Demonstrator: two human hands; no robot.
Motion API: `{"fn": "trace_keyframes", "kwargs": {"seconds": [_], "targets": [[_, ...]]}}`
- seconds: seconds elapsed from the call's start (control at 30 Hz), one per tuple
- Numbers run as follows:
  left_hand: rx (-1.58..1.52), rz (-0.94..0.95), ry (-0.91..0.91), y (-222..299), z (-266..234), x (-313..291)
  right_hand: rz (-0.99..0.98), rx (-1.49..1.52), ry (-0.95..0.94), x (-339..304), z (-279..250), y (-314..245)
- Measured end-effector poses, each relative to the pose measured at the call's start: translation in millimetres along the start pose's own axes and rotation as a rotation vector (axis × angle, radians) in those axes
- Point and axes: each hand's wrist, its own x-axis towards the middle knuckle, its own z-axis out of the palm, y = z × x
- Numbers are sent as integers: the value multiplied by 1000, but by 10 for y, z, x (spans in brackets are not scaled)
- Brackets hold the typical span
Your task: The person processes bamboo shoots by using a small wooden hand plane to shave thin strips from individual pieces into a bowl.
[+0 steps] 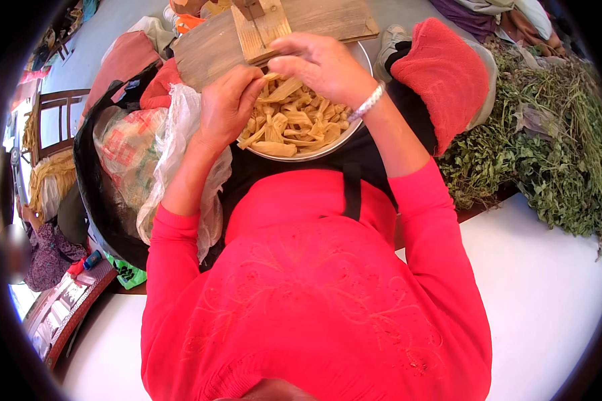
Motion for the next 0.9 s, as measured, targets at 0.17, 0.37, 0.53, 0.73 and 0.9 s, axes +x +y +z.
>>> {"fn": "trace_keyframes", "kwargs": {"seconds": [0.17, 0.37, 0.53, 0.73, 0.9], "targets": [[-339, -318, -146, -97, -57, 170, 103, 327, -139, 163, -162, 50], [-625, -517, -116, -513, -93, 399, -1, 247, 144, 510, -40, 157], [-651, -560, -61, -851, 75, 501, -66, -62, 217, 774, 5, 374], [10, -428, -1, -1032, 205, 483, -361, -854, 307, 738, 58, 448], [-450, -565, -13, -334, 126, 289, -789, -793, 616, 459, 299, 152]]}}
